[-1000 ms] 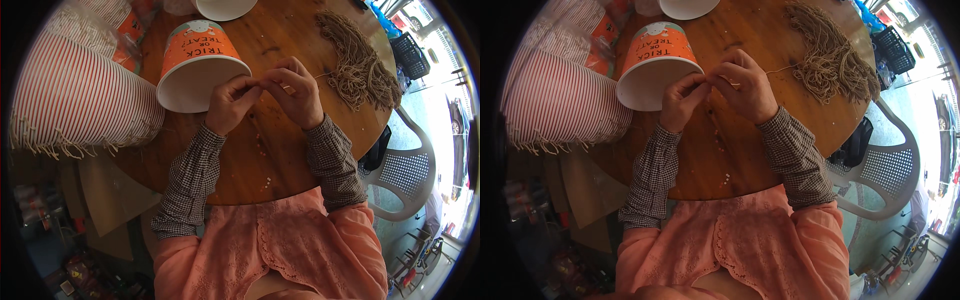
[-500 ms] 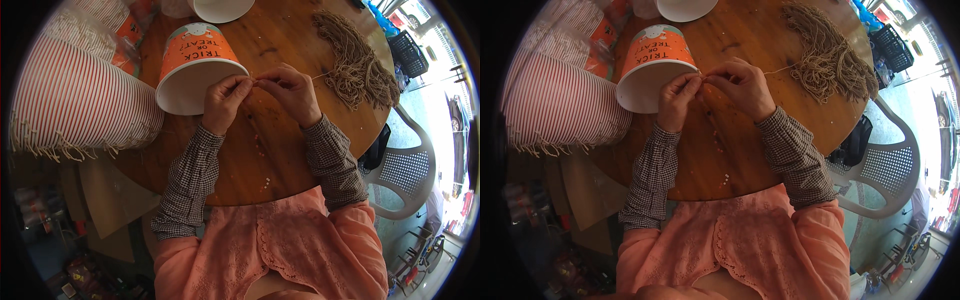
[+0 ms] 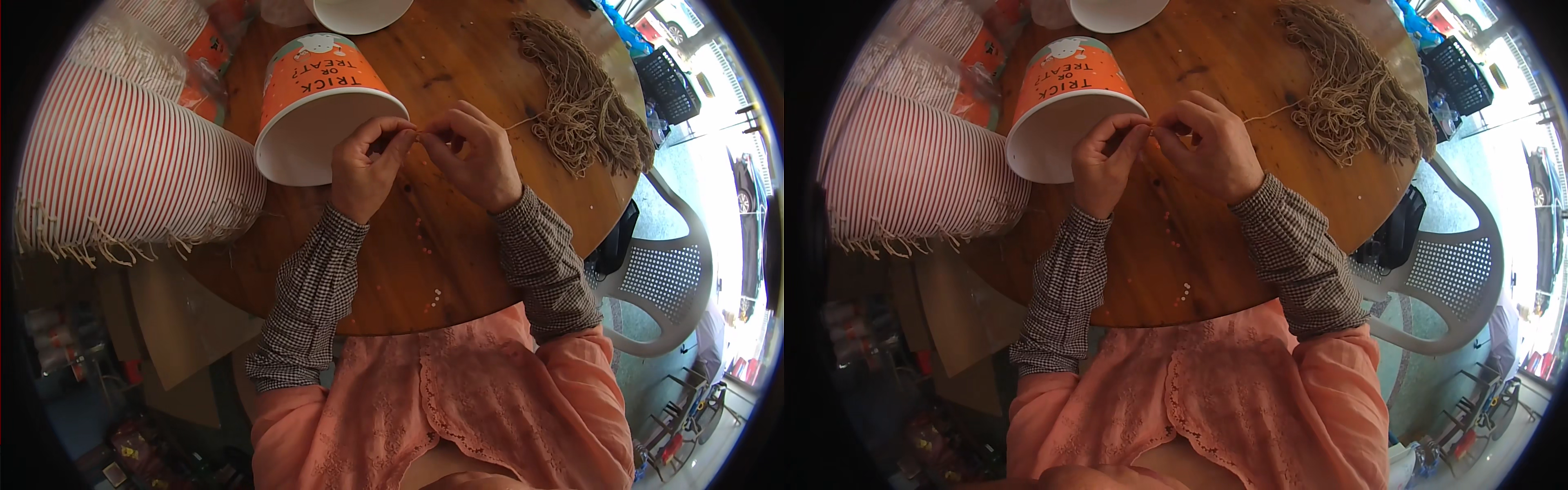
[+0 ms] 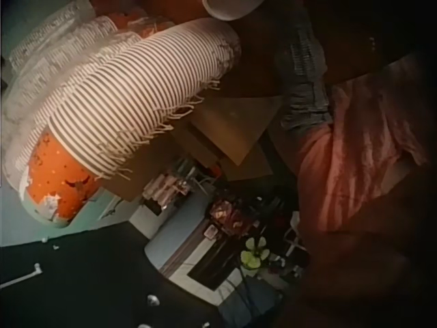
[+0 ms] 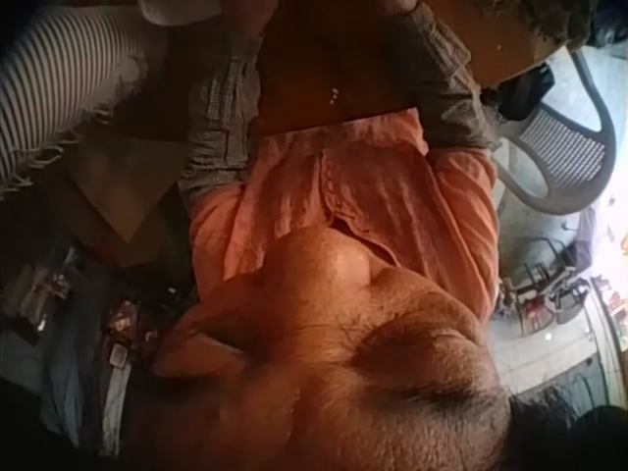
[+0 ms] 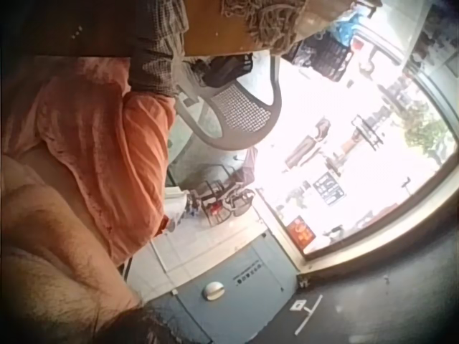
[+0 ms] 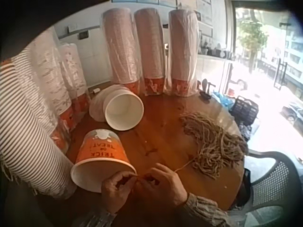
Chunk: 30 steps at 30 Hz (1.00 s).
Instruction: Threading and tying string handles onto paper buckets.
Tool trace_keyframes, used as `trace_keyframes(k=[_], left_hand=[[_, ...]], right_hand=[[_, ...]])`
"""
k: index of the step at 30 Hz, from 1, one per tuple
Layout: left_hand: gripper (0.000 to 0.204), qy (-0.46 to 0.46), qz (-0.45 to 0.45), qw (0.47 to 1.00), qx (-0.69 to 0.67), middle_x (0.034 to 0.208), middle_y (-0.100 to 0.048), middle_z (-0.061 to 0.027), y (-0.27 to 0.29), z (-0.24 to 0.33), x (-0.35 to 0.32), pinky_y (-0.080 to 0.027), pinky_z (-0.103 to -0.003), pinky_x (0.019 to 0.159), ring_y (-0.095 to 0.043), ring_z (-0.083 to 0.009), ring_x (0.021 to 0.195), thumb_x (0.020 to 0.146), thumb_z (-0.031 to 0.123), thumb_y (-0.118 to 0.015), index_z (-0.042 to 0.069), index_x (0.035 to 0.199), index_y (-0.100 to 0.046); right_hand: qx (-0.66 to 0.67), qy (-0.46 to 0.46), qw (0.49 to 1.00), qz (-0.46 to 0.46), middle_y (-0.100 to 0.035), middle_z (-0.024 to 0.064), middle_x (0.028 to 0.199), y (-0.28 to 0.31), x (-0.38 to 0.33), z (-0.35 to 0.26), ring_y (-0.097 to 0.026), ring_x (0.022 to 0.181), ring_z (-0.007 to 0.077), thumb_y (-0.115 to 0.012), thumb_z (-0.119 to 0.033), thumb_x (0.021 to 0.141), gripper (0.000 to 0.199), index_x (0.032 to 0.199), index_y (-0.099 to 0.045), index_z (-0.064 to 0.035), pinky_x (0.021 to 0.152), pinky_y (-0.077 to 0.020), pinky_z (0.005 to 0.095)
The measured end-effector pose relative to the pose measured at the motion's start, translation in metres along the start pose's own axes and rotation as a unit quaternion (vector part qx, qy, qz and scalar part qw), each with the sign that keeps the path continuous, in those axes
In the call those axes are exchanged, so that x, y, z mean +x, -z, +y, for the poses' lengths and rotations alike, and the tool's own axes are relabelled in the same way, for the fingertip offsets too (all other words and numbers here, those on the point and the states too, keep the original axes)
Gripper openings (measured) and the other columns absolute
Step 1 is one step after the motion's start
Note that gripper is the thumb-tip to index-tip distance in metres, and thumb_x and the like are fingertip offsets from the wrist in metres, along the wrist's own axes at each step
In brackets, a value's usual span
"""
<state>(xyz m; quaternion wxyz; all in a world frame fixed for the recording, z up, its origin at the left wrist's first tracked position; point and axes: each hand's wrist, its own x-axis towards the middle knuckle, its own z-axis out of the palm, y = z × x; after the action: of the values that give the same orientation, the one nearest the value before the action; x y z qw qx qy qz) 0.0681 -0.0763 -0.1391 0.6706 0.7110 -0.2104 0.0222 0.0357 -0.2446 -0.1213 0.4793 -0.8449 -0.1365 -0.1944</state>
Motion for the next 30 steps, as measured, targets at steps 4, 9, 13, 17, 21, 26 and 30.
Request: trace_keyframes(k=[4, 9, 13, 17, 21, 26, 30], left_hand=[[0.009, -0.173, 0.005, 0.976, 0.135, 0.074, -0.062, 0.0007, 0.003, -0.003, 0.005, -0.047, -0.022, 0.059, -0.055, -0.0044, 0.066, 0.088, 0.008, -0.067, 0.0, 0.091, -0.066], [0.011, -0.031, -0.023, 0.995, 0.087, 0.076, -0.063, -0.0006, 0.006, 0.002, 0.001, -0.046, -0.022, 0.06, -0.055, -0.006, 0.066, 0.088, 0.009, -0.066, -0.001, 0.092, -0.066], [0.01, 0.192, -0.083, 0.965, -0.156, 0.081, -0.062, -0.0005, 0.012, 0.003, 0.003, -0.038, -0.019, 0.057, -0.049, -0.0047, 0.064, 0.091, 0.011, -0.061, 0.003, 0.095, -0.067], [0.014, 0.249, -0.155, 0.921, -0.255, 0.083, -0.064, -0.0011, 0.02, -0.002, 0.005, -0.036, -0.021, 0.055, -0.047, -0.0058, 0.063, 0.092, 0.014, -0.06, 0.003, 0.097, -0.066], [0.014, 0.254, -0.093, 0.899, -0.345, 0.085, -0.065, -0.0025, 0.017, -0.007, 0.005, -0.042, -0.023, 0.058, -0.05, -0.0082, 0.065, 0.091, 0.015, -0.063, 0.002, 0.095, -0.065], [0.016, 0.253, -0.071, 0.894, -0.363, 0.088, -0.065, -0.0023, 0.016, -0.01, 0.004, -0.043, -0.023, 0.058, -0.052, -0.0087, 0.066, 0.091, 0.016, -0.063, 0.002, 0.099, -0.065], [0.02, 0.239, -0.09, 0.913, -0.319, 0.088, -0.063, -0.0022, 0.015, -0.014, 0.004, -0.041, -0.022, 0.059, -0.05, -0.008, 0.068, 0.092, 0.017, -0.06, 0.001, 0.103, -0.063]], right_hand=[[0.014, -0.001, 1.0, 0.005, -0.059, 0.0065, 0.08, 0.0, 0.001, 0.001, -0.059, 0.066, 0.018, -0.068, -0.012, 0.081, 0.01, 0.085, -0.065, -0.0028, 0.058, -0.0491, 0.0285], [0.013, -0.003, 1.0, -0.008, -0.058, 0.0075, 0.081, 0.001, 0.001, 0.001, -0.059, 0.067, 0.0193, -0.067, -0.011, 0.082, 0.01, 0.087, -0.064, -0.0027, 0.059, -0.0493, 0.0295], [-0.005, 0.051, 0.999, -0.011, -0.058, 0.008, 0.083, 0.0, 0.002, 0.005, -0.059, 0.068, 0.021, -0.065, -0.01, 0.084, 0.009, 0.089, -0.064, -0.0026, 0.061, -0.05, 0.0309], [0.015, 0.049, 0.998, -0.022, -0.058, 0.0081, 0.083, -0.004, 0.002, 0.009, -0.06, 0.069, 0.0211, -0.065, -0.01, 0.085, 0.009, 0.09, -0.064, -0.0027, 0.062, -0.0499, 0.0314], [0.124, -0.065, 0.99, -0.019, -0.062, 0.0088, 0.085, -0.002, 0.002, 0.011, -0.062, 0.074, 0.0204, -0.066, -0.012, 0.085, 0.014, 0.094, -0.065, -0.0018, 0.065, -0.0502, 0.0302], [0.103, 0.03, 0.994, -0.011, -0.064, 0.0084, 0.085, 0.0, 0.003, 0.001, -0.064, 0.077, 0.0188, -0.069, -0.012, 0.084, 0.017, 0.096, -0.065, -0.0011, 0.068, -0.0516, 0.0289], [0.052, 0.067, 0.996, 0.003, -0.064, 0.0076, 0.084, -0.004, 0.002, 0.004, -0.063, 0.076, 0.0153, -0.07, -0.01, 0.082, 0.016, 0.095, -0.066, -0.002, 0.067, -0.0512, 0.0261]])
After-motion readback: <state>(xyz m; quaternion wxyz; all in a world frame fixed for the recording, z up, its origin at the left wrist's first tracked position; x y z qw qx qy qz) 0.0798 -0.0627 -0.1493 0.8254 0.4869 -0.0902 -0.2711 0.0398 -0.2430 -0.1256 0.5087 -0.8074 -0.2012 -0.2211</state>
